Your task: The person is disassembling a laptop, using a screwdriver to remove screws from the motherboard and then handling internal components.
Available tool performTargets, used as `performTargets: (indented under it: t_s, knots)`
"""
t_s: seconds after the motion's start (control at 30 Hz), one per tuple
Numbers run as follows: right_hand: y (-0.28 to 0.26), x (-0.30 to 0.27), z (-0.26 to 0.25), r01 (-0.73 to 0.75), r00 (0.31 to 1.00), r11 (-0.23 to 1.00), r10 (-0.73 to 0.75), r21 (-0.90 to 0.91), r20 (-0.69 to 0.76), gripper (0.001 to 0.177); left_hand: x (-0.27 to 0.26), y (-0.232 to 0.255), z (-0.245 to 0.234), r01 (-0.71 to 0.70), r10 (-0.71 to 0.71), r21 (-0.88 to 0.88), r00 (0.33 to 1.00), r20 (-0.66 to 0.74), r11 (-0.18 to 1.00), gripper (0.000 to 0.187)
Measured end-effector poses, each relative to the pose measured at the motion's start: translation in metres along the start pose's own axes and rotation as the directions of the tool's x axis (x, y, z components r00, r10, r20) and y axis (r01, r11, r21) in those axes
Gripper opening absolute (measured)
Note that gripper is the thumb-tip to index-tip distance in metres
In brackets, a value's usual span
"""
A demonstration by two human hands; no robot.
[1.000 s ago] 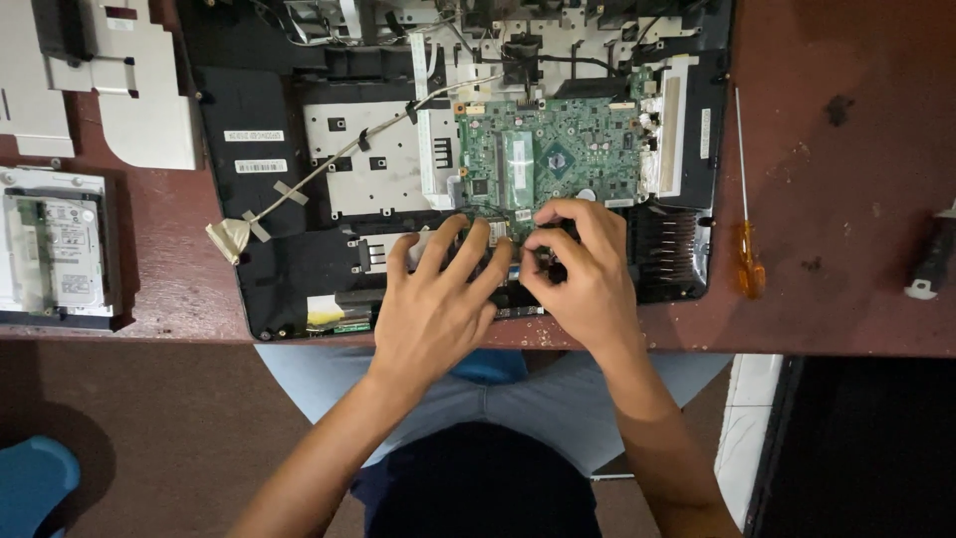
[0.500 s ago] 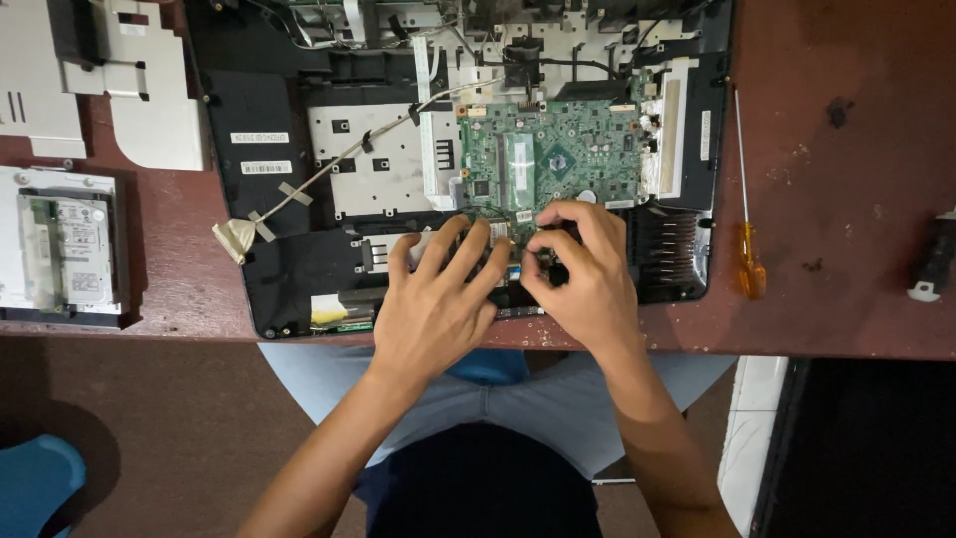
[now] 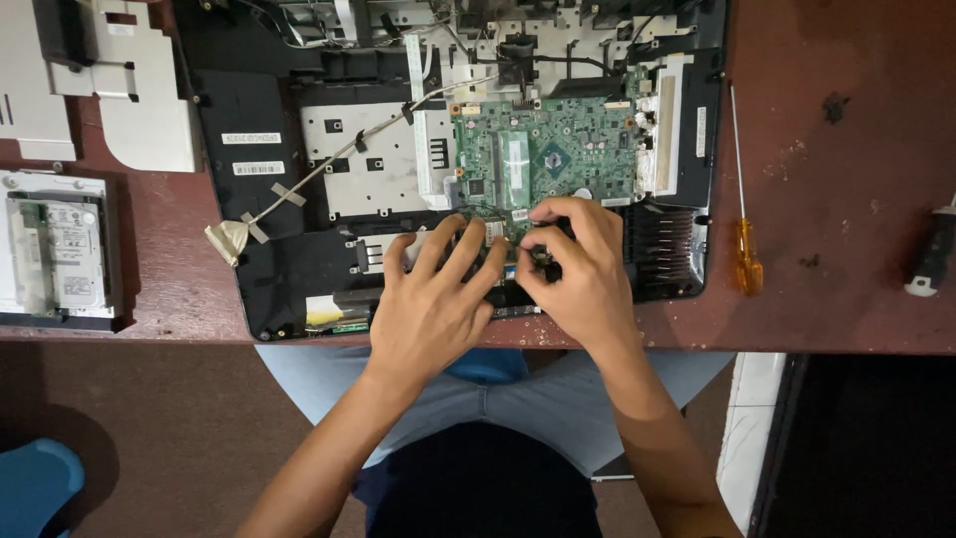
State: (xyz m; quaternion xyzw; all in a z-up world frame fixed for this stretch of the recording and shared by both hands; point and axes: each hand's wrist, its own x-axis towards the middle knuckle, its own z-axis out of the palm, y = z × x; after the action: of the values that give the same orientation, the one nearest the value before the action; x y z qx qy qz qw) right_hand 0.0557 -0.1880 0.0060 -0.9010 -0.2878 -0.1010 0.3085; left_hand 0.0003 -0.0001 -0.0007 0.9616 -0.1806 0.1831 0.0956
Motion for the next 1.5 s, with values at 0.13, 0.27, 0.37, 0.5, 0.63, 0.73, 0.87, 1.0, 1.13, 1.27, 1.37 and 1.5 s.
performTargets:
  t_s: [0.13,0.27,0.37,0.5,0.63,0.73,0.87,1.0,1.13,1.27,1.37,1.5]
  knots:
    - [-0.0005,-0.0005,0.0004,-0.008,1.0,1.0,0.008,-0.007,0.01,0.018,0.0004,0.0004,0.0009,0.008,-0.009,-0.011,1.0,-0.008,1.0,0.044]
    - [0.0005,-0.0016,0.001,-0.009,1.0,1.0,0.009,-0.01,0.011,0.017,0.0008,0.0003,0.0005,0.004,-0.004,0.005,1.0,-0.004,1.0,0.044]
    - [0.0013,-0.0023,0.001,-0.001,1.0,1.0,0.001,-0.014,0.015,0.016,0.0016,0.0004,-0.0007,0.004,-0.004,0.004,1.0,-0.008,1.0,0.044]
    - [0.0007,-0.0027,0.0008,0.012,1.0,1.0,-0.012,-0.02,0.008,0.016,0.0029,-0.0005,-0.0046,-0.002,0.002,-0.003,1.0,0.028,1.0,0.043]
    - [0.0007,-0.003,0.001,0.029,1.0,0.999,-0.029,-0.031,0.003,0.016,0.004,0.0001,-0.006,-0.012,0.012,0.029,1.0,0.019,0.999,0.042]
    - [0.0012,-0.0037,0.0016,0.044,0.999,0.998,-0.044,-0.045,-0.002,0.016,0.0024,0.0001,-0.0043,-0.006,0.006,0.008,1.0,0.006,1.0,0.04]
    - [0.0007,-0.0037,0.0019,0.025,1.0,0.999,-0.026,-0.037,-0.004,0.016,0.0004,-0.0006,-0.0024,-0.003,0.003,-0.004,1.0,0.008,1.0,0.04]
    - [-0.0006,-0.0038,0.0015,0.006,1.0,1.0,-0.006,-0.028,0.0,0.015,-0.001,-0.0006,0.0007,-0.001,0.001,0.023,1.0,-0.011,1.0,0.044]
    - [-0.0002,-0.0037,0.0013,0.018,1.0,0.999,-0.018,-0.028,-0.005,0.015,-0.0012,-0.0005,0.0,-0.004,0.004,0.035,1.0,-0.005,0.999,0.045]
    - [-0.0002,-0.0027,-0.0001,0.023,1.0,1.0,-0.023,-0.02,-0.004,0.015,-0.0005,-0.0009,-0.0027,-0.026,0.026,0.035,1.0,-0.001,0.999,0.045]
    - [-0.0008,-0.002,-0.0012,0.028,1.0,1.0,-0.028,-0.006,-0.006,0.015,-0.0011,-0.0013,-0.003,-0.038,0.038,0.016,0.999,-0.003,0.999,0.044]
    - [-0.0017,-0.0019,-0.0017,0.03,0.999,1.0,-0.03,-0.006,-0.012,0.014,-0.0029,-0.0019,-0.0003,-0.038,0.037,-0.004,0.999,-0.024,0.999,0.043]
